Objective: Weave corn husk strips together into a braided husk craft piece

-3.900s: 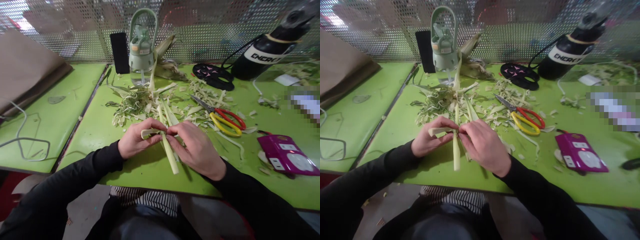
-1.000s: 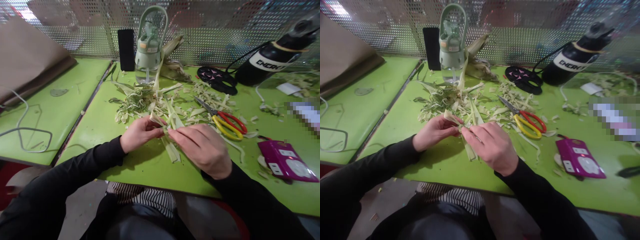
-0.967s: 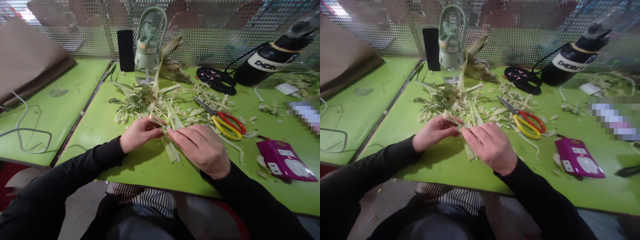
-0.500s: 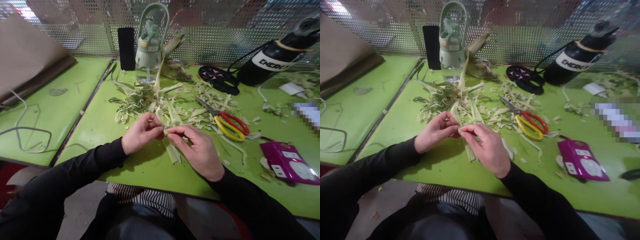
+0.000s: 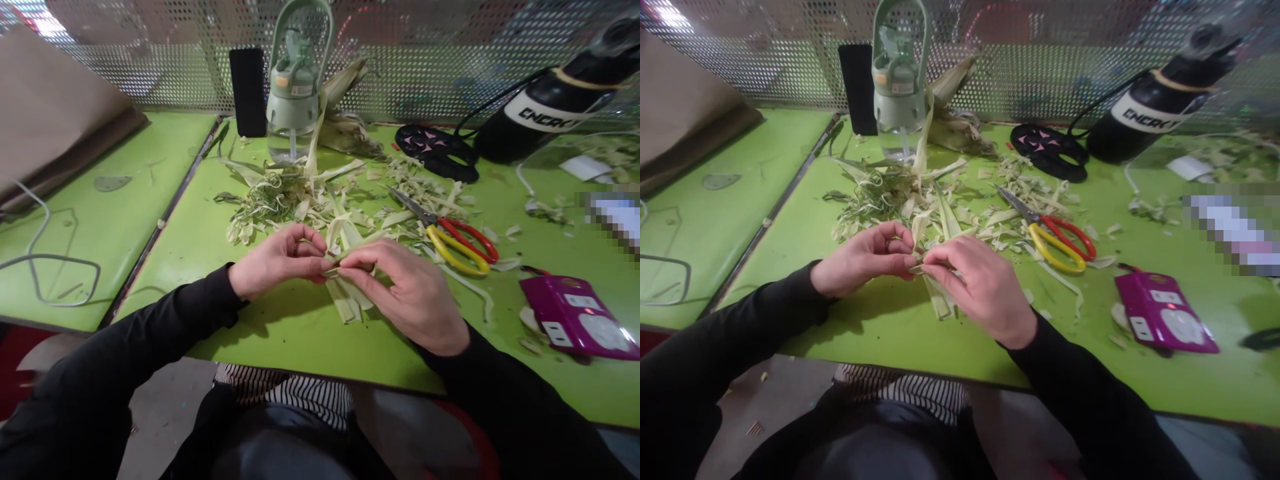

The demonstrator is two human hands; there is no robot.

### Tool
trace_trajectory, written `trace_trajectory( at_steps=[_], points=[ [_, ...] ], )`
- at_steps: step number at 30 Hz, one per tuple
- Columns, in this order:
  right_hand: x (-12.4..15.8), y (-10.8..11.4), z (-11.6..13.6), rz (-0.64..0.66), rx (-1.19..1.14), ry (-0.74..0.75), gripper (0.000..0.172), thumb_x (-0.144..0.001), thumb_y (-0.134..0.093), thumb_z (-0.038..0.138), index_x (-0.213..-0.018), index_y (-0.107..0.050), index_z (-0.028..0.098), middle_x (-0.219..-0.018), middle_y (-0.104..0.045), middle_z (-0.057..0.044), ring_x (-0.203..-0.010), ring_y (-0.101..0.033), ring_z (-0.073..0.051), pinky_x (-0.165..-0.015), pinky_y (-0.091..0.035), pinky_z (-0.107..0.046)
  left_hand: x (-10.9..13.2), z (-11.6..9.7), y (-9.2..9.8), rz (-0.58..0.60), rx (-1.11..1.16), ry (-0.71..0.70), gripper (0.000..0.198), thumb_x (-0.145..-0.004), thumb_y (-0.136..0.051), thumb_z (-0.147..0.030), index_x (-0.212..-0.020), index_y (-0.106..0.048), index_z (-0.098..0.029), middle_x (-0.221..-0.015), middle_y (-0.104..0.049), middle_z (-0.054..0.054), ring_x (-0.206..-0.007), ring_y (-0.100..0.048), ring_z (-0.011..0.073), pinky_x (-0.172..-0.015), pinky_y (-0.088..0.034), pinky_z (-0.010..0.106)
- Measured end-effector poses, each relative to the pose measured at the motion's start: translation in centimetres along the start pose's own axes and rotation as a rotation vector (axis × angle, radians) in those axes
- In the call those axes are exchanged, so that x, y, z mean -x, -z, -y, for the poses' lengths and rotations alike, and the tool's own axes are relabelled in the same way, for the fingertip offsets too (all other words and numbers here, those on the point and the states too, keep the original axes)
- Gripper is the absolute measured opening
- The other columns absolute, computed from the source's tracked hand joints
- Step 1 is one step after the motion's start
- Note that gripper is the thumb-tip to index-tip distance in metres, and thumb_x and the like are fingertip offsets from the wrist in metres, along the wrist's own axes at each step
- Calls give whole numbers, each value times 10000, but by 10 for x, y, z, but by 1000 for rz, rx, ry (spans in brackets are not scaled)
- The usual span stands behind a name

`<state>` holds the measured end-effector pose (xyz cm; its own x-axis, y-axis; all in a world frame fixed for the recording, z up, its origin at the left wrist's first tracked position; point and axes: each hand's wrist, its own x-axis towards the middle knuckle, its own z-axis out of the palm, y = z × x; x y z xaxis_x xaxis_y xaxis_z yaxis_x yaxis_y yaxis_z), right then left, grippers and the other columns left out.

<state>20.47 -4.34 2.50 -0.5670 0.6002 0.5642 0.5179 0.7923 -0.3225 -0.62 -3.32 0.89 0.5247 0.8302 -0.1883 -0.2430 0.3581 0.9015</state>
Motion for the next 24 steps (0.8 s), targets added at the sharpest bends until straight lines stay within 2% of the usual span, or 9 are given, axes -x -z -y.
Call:
trace_trajectory(
  at_steps=[3, 6, 10, 12, 14, 16, 18, 21, 24],
  points=[
    [1, 0, 2, 0, -4, -83, 50, -914, -635, 210, -901, -588, 219, -776, -692, 6, -664, -647, -127, -586, -495, -254, 0, 0, 0, 32, 31, -5, 378, -732, -829, -238, -937, -528, -134, -786, -710, 3, -674, -689, 83, -714, -574, 239],
    [4, -5, 4, -4, -44, -175, 53, -909, -639, 205, -911, -587, 212, -779, -698, 9, -615, -627, -104, -533, -468, -224, -1, 3, -1, 26, 22, -41, 380, -711, -839, -199, -926, -531, -137, -771, -683, -11, -691, -682, 81, -715, -563, 229],
    [6, -10, 4, 3, -261, -351, 45, -927, -610, 245, -926, -583, 209, -728, -677, 26, -540, -614, -88, -457, -453, -194, 0, 8, -5, -29, 13, -102, 353, -707, -818, -126, -906, -527, -145, -775, -642, -31, -690, -667, 74, -738, -556, 237],
    [7, -10, 2, 2, -337, -362, 69, -963, -539, 227, -1011, -586, 209, -749, -686, 23, -562, -643, -91, -482, -489, -190, 0, 9, -6, -68, 63, -99, 328, -730, -797, -129, -901, -519, -155, -756, -633, -39, -687, -672, 83, -760, -567, 262],
    [6, -7, -3, -21, -259, -227, 197, -969, -479, 153, -1124, -582, 219, -873, -716, -9, -685, -689, -112, -590, -548, -219, 1, 9, -7, -85, 144, -69, 309, -743, -783, -131, -894, -515, -159, -729, -638, -42, -689, -680, 90, -773, -572, 272],
    [6, -2, -8, -58, -50, 15, 304, -930, -510, 104, -1188, -585, 245, -999, -715, -42, -820, -700, -155, -693, -572, -282, 1, 7, -7, -94, 220, -38, 302, -739, -779, -118, -886, -518, -158, -720, -655, -39, -682, -685, 86, -765, -571, 258],
    [5, 2, -12, -78, 170, 225, 361, -886, -584, 91, -1198, -603, 271, -1034, -706, -51, -888, -689, -193, -744, -573, -332, 1, 4, -7, -106, 272, -11, 297, -735, -775, -99, -879, -521, -154, -727, -674, -34, -663, -685, 76, -753, -569, 236],
    [3, 6, -16, -102, 388, 357, 364, -868, -644, 95, -1179, -637, 283, -1027, -716, -45, -925, -672, -205, -793, -568, -350, 1, 2, -7, -108, 319, 31, 279, -740, -765, -83, -866, -525, -150, -726, -690, -29, -650, -692, 70, -745, -574, 216],
    [1, 9, -17, -149, 458, 464, 334, -848, -698, 119, -1129, -670, 297, -964, -737, -8, -895, -658, -185, -778, -557, -328, 0, 2, -7, -97, 326, 66, 274, -736, -764, -74, -848, -525, -148, -711, -686, -31, -644, -696, 70, -734, -578, 202]
  ],
)
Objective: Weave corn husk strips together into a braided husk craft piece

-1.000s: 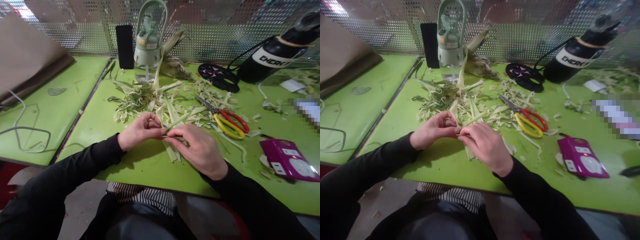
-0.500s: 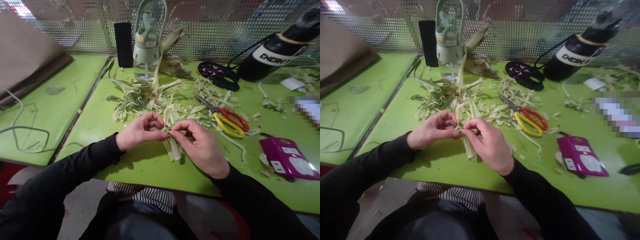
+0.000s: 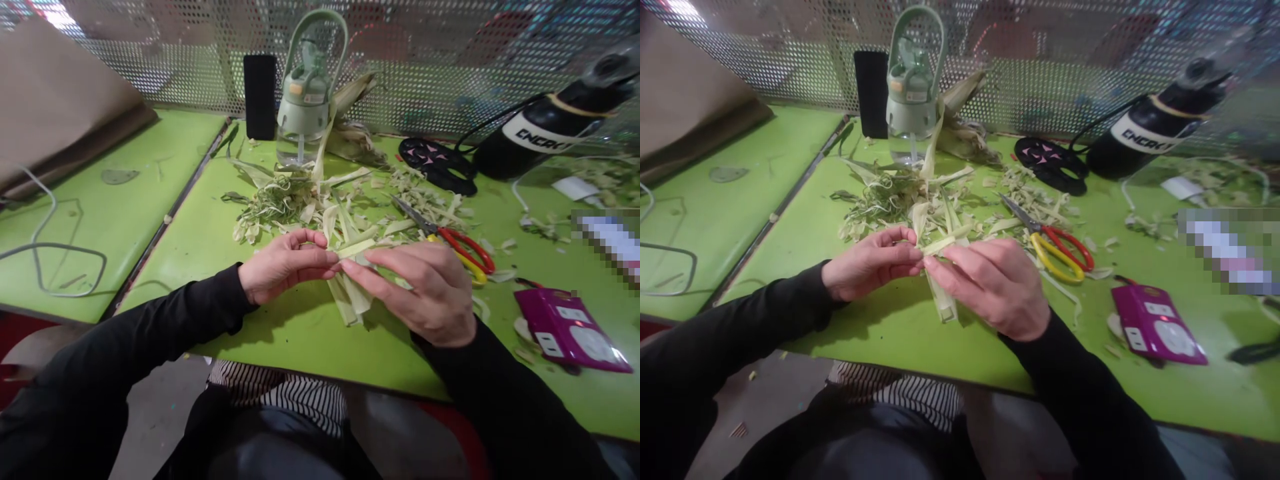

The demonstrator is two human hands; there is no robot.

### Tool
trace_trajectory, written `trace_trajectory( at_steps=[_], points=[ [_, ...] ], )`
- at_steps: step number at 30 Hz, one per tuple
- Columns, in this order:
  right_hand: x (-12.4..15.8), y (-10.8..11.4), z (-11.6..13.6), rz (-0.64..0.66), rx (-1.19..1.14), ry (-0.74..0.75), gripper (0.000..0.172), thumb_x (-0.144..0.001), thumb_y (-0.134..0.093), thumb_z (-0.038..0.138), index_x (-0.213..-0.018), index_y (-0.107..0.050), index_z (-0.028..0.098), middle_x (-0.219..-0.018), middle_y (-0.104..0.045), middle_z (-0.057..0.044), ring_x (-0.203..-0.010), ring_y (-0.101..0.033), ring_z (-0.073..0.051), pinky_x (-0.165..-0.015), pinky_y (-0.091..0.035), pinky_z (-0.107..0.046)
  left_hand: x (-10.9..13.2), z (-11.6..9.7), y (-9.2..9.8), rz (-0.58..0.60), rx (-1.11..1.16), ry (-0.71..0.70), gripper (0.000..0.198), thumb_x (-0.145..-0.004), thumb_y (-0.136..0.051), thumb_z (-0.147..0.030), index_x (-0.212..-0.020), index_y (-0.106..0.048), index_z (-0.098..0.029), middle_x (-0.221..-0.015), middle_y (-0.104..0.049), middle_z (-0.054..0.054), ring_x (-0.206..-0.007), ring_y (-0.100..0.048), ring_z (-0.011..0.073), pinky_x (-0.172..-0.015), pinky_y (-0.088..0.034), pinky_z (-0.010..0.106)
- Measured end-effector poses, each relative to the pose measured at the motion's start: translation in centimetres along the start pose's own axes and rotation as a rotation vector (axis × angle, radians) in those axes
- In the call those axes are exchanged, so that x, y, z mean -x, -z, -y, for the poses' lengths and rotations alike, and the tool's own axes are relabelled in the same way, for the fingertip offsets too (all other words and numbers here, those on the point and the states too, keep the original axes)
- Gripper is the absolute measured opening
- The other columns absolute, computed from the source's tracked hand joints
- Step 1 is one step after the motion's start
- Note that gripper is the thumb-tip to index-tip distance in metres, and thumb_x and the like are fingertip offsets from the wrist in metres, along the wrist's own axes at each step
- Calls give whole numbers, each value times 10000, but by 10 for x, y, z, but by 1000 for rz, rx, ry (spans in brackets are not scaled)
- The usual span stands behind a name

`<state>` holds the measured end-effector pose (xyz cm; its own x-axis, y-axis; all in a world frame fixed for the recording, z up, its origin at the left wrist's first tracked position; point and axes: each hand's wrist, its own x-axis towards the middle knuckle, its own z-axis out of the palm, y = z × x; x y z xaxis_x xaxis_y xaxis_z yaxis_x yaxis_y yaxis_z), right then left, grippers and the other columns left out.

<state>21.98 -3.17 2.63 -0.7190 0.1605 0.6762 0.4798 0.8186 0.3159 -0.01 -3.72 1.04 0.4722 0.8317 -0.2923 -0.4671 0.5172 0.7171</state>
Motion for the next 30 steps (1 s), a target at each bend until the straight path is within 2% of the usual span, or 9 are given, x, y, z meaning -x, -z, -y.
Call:
trace_trajectory(
  at_steps=[2, 7, 11, 13, 17, 20, 23, 26, 30],
  points=[
    [-2, 1, -1, -31, 1, 65, 324, -832, -719, 121, -1098, -687, 304, -927, -748, 16, -865, -653, -171, -749, -543, -317, 0, 0, 0, -3, -8, 9, 279, -734, -766, -71, -849, -524, -148, -706, -679, -34, -631, -693, 68, -731, -579, 200],
    [-6, 4, 0, -62, 11, 179, 233, -824, -727, 101, -1017, -709, 230, -901, -765, 17, -828, -655, -140, -748, -536, -292, 0, 0, 0, 8, 11, 34, 272, -743, -762, -78, -857, -524, -144, -752, -691, -19, -672, -697, 68, -752, -576, 203],
    [-5, 1, 8, -69, -19, 87, 222, -815, -752, 127, -1000, -691, 232, -908, -769, 18, -864, -656, -136, -757, -533, -288, 0, 3, 0, 66, -72, -13, 294, -737, -776, -101, -882, -523, -133, -736, -672, -17, -662, -673, 71, -701, -557, 207],
    [-5, -1, 11, -76, -26, 21, 200, -806, -772, 175, -965, -686, 262, -939, -773, 26, -909, -658, -155, -788, -517, -320, 1, 3, -2, 79, -168, -123, 300, -731, -783, -108, -867, -518, -131, -718, -635, -36, -620, -634, 54, -645, -529, 192],
    [-4, -5, 12, -6, -69, -50, 113, -923, -630, 187, -952, -654, 294, -1033, -779, 44, -948, -693, -156, -865, -482, -379, 3, 3, -6, 61, -320, -313, 273, -732, -765, -90, -842, -519, -131, -766, -577, -53, -591, -557, 16, -588, -463, 165],
    [-2, -6, 12, 12, -132, -89, 148, -947, -583, 170, -1005, -631, 296, -1030, -780, 42, -915, -714, -143, -848, -503, -364, 3, 3, -5, 68, -364, -327, 234, -756, -735, -97, -840, -521, -133, -774, -565, -42, -644, -544, 26, -628, -458, 172],
    [-1, -8, 16, -16, -215, -136, 179, -915, -615, 148, -1059, -621, 255, -994, -777, -11, -900, -709, -169, -799, -524, -361, 3, 7, -4, 68, -382, -332, 211, -776, -709, -109, -848, -512, -138, -781, -551, -35, -661, -522, 31, -635, -444, 174],
    [-2, -11, 22, -39, -357, -296, 172, -895, -628, 140, -1037, -608, 235, -948, -746, -43, -885, -687, -185, -775, -536, -353, 3, 10, -5, 63, -431, -383, 201, -786, -688, -112, -875, -511, -142, -830, -555, -26, -641, -496, 24, -612, -435, 173],
    [-1, -14, 31, 5, -532, -652, 96, -891, -627, 155, -944, -589, 226, -904, -671, -26, -817, -649, -156, -709, -526, -304, 4, 16, -6, 44, -579, -513, 175, -808, -660, -111, -908, -521, -149, -873, -581, -5, -687, -527, 43, -672, -466, 193]
  ],
)
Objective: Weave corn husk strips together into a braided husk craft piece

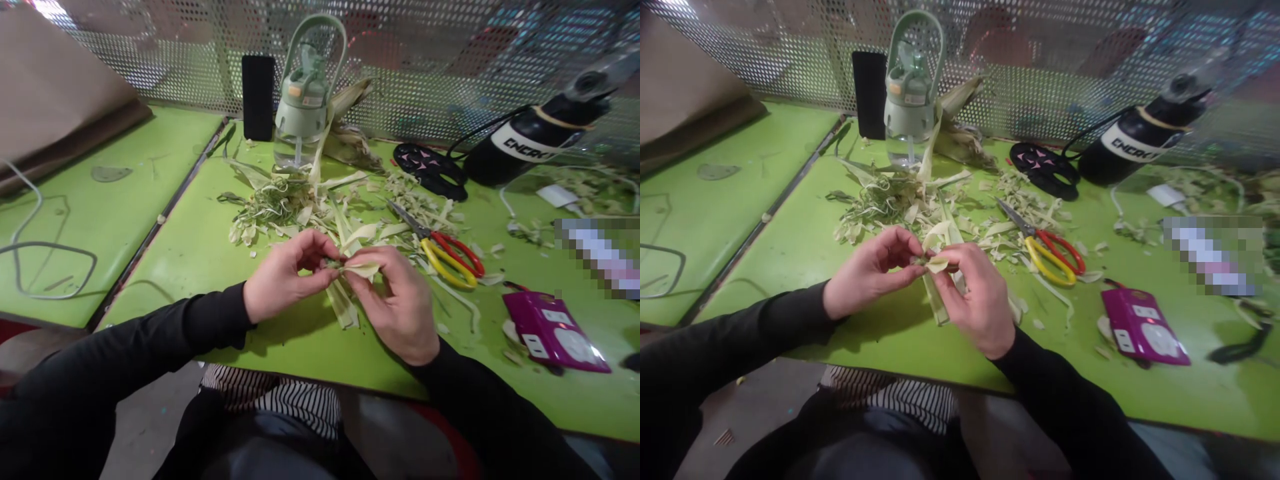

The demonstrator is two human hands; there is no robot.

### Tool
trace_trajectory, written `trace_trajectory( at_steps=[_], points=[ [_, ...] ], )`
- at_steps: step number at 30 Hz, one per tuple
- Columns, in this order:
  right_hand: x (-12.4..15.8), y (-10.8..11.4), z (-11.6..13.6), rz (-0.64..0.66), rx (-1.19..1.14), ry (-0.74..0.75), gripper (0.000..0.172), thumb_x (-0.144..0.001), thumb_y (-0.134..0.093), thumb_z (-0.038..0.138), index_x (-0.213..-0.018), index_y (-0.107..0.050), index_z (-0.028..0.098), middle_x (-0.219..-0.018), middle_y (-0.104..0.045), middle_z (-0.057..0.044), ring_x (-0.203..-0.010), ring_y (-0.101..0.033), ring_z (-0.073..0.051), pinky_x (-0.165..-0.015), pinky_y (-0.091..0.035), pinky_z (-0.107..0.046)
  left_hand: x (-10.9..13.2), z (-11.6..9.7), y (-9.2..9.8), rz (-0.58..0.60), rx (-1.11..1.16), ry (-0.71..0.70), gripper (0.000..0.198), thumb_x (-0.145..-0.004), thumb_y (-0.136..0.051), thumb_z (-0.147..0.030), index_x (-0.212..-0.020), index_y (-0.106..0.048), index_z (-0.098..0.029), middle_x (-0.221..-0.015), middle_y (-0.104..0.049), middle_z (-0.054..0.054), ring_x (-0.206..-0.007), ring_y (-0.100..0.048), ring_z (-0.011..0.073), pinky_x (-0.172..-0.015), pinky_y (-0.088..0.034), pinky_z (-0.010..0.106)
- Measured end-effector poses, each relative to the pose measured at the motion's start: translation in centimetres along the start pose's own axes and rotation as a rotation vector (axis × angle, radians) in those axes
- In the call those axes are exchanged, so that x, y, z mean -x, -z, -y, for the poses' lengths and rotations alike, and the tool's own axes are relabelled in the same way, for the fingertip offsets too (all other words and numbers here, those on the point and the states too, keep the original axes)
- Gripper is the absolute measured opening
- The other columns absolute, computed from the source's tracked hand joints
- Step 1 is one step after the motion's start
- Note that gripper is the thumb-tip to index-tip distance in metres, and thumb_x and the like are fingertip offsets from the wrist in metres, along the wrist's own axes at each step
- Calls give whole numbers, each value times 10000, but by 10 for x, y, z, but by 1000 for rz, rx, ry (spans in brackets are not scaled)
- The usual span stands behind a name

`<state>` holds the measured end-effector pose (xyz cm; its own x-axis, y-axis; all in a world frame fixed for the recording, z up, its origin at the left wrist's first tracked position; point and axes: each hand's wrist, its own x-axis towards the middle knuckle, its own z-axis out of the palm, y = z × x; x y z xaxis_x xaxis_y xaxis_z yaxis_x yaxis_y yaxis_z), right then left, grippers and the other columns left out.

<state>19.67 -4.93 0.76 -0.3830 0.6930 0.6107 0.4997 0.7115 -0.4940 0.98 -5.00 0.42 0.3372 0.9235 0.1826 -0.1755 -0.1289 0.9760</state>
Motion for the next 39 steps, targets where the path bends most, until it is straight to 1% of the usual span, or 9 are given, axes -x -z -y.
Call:
trace_trajectory(
  at_steps=[3, 6, 12, 16, 23, 26, 29, 35, 39],
  points=[
    [4, -3, 1, 22, -139, -259, 68, -901, -630, 214, -948, -582, 226, -863, -640, -1, -731, -625, -127, -650, -512, -274, 1, 4, -1, -14, -52, -60, 216, -806, -679, -127, -942, -514, -160, -905, -593, 4, -714, -541, 56, -698, -483, 204],
    [4, -4, 2, 14, -238, -366, 104, -885, -667, 267, -941, -585, 234, -831, -649, 22, -698, -623, -114, -621, -507, -251, 1, 9, -2, -38, -7, -50, 300, -783, -730, -149, -968, -494, -169, -904, -595, 3, -737, -551, 66, -692, -481, 203],
    [3, -3, 6, -28, -135, -263, 39, -891, -651, 214, -919, -628, 230, -841, -704, 14, -739, -652, -119, -677, -520, -260, 0, 12, -4, -100, 238, 38, 294, -814, -729, -202, -970, -481, -180, -933, -599, 7, -783, -588, 79, -706, -496, 209],
    [4, -4, 10, -54, -88, -203, 45, -869, -667, 182, -874, -646, 221, -842, -726, -1, -760, -670, -127, -707, -532, -274, 0, 12, -8, -196, 295, -11, 319, -809, -749, -243, -993, -492, -193, -920, -615, -7, -746, -588, 66, -735, -510, 214],
    [3, -12, 11, 72, -646, -710, 175, -816, -741, 351, -816, -659, 197, -714, -685, 12, -611, -633, -101, -596, -558, -239, -2, 12, -6, -233, 294, -24, 335, -769, -783, -253, -925, -495, -183, -894, -640, -15, -729, -601, 61, -699, -508, 195],
    [3, -16, 3, 67, -808, -769, 234, -798, -756, 388, -910, -715, 186, -771, -721, -6, -628, -649, -100, -612, -584, -237, -2, 12, -6, -223, 310, 27, 343, -759, -786, -253, -888, -476, -180, -864, -642, -30, -690, -592, 48, -681, -505, 189],
    [4, -17, -3, 19, -695, -652, 213, -831, -728, 364, -983, -744, 215, -818, -757, -13, -677, -689, -125, -644, -611, -274, -1, 11, -7, -225, 363, 114, 344, -766, -772, -243, -896, -459, -184, -801, -635, -53, -652, -613, 46, -693, -523, 203],
    [5, -8, -4, -107, 67, 36, 134, -847, -704, 165, -950, -728, 248, -856, -775, -22, -744, -710, -167, -698, -603, -326, -2, 10, -3, -193, 441, 319, 238, -797, -724, -192, -860, -498, -152, -732, -655, -25, -655, -659, 73, -697, -548, 224],
    [2, -6, -3, -48, 227, 283, 154, -877, -654, 124, -979, -690, 233, -817, -757, -37, -697, -677, -163, -648, -567, -303, -5, 9, 5, -123, 389, 379, 191, -794, -712, -169, -798, -524, -136, -725, -653, -13, -632, -643, 71, -695, -553, 241]
  ],
)
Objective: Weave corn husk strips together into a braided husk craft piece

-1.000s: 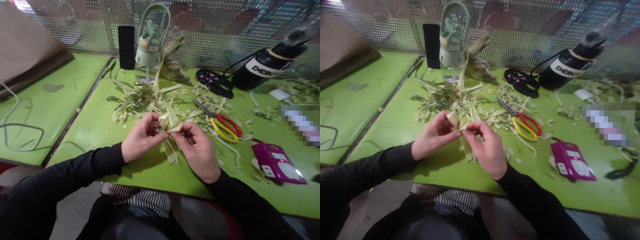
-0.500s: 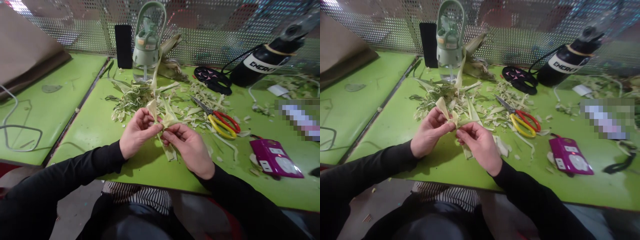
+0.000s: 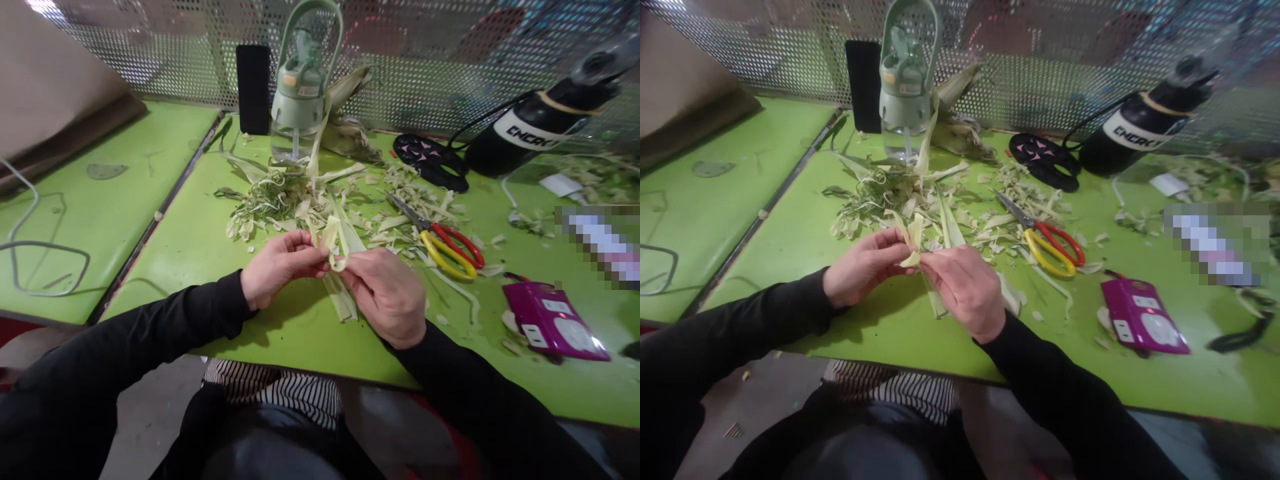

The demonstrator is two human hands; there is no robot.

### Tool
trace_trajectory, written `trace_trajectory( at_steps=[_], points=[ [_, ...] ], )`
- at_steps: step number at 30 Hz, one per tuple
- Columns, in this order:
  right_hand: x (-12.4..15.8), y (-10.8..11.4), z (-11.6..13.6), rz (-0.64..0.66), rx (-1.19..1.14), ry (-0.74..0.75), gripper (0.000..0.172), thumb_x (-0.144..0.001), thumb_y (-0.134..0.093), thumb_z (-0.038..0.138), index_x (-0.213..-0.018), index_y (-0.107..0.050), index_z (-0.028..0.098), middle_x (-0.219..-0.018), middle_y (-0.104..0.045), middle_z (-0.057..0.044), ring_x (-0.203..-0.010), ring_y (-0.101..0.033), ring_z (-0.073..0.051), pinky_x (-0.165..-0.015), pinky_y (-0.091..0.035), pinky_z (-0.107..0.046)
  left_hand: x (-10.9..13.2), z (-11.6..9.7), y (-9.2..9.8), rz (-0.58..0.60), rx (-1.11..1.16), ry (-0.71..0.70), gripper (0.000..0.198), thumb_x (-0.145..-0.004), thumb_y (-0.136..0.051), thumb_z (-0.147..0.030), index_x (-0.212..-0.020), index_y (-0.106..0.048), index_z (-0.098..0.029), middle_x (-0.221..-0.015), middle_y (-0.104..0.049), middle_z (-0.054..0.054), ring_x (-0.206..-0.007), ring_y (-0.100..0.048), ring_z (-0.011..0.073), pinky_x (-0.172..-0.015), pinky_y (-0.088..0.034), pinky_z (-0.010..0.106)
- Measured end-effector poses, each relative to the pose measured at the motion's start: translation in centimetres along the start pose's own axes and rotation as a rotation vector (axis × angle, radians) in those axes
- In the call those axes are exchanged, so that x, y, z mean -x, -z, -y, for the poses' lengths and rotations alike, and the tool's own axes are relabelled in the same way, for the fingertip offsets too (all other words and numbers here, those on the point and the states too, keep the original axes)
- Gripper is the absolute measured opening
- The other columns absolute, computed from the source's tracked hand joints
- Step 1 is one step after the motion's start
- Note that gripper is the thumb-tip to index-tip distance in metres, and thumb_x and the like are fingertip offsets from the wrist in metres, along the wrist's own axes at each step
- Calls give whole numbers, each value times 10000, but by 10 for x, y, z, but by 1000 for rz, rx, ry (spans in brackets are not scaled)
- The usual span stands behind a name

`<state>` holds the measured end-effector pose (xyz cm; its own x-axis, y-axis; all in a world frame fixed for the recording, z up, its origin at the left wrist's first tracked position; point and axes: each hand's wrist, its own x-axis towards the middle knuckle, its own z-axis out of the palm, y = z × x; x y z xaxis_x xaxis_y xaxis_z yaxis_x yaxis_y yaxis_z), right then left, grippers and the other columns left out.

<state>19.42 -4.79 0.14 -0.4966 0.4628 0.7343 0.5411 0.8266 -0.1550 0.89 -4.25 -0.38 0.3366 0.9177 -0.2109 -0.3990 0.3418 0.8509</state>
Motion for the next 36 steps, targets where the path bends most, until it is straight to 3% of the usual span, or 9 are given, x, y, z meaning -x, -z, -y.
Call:
trace_trajectory(
  at_steps=[8, 13, 16, 20, 24, 29, 32, 34, 36],
  points=[
    [0, -3, -1, 62, 22, -26, 140, -901, -631, 142, -1020, -671, 204, -820, -725, -43, -723, -647, -162, -647, -533, -298, -5, -12, 4, 163, -430, -98, 117, -755, -662, -48, -828, -596, -113, -736, -656, -12, -682, -627, 76, -689, -521, 223],
    [-1, -2, -2, 89, 0, -48, 134, -909, -609, 135, -1009, -664, 205, -814, -713, -41, -739, -649, -165, -665, -540, -301, -2, -14, 5, 156, -493, -154, 162, -801, -703, -206, -895, -608, -114, -729, -656, -1, -668, -613, 93, -665, -523, 242],
    [0, -2, -3, 92, -138, -249, 126, -904, -638, 193, -1028, -633, 207, -837, -709, -25, -698, -646, -141, -633, -540, -275, -2, -13, 6, 159, -399, -166, 144, -854, -667, -226, -907, -590, -117, -724, -668, 10, -683, -632, 94, -692, -547, 252],
    [-1, -1, -5, 165, -533, -654, 358, -901, -650, 345, -1230, -571, 226, -828, -680, 9, -697, -659, -135, -595, -546, -255, -3, -12, 7, 174, -315, -141, 176, -842, -697, -207, -933, -571, -125, -742, -685, 11, -687, -656, 89, -712, -559, 248],
    [-5, 2, -3, 140, -633, -748, 162, -883, -666, 352, -944, -635, 206, -757, -633, 27, -648, -601, -104, -595, -510, -231, -1, -10, 5, 187, -321, -116, 221, -825, -725, -230, -913, -547, -134, -737, -686, 7, -702, -681, 103, -710, -568, 245],
    [-4, -1, 1, 153, -759, -847, 188, -929, -592, 363, -848, -560, 196, -667, -546, 48, -543, -504, -79, -484, -426, -203, 1, -6, 2, 152, -343, -232, 185, -825, -719, -221, -893, -578, -123, -742, -672, 3, -694, -662, 90, -706, -561, 227],
    [0, -4, 1, 140, -678, -816, 219, -920, -612, 349, -1074, -549, 207, -675, -575, 53, -535, -523, -96, -465, -423, -212, 0, -7, 2, 156, -327, -126, 188, -808, -732, -225, -884, -598, -117, -737, -674, 8, -677, -660, 92, -705, -566, 237],
    [2, -4, 1, 113, -509, -697, 341, -940, -582, 298, -1265, -508, 229, -718, -611, 39, -570, -556, -115, -486, -444, -229, -1, -8, 3, 151, -288, -31, 193, -800, -737, -221, -885, -603, -111, -753, -685, 16, -696, -674, 101, -732, -574, 255],
    [3, -5, 0, 107, -355, -535, 339, -958, -548, 271, -1297, -555, 254, -797, -636, 2, -656, -593, -136, -547, -489, -259, -1, -9, 3, 140, -284, 12, 165, -808, -724, -212, -880, -620, -104, -767, -695, 24, -712, -678, 103, -747, -572, 260]
  ],
)
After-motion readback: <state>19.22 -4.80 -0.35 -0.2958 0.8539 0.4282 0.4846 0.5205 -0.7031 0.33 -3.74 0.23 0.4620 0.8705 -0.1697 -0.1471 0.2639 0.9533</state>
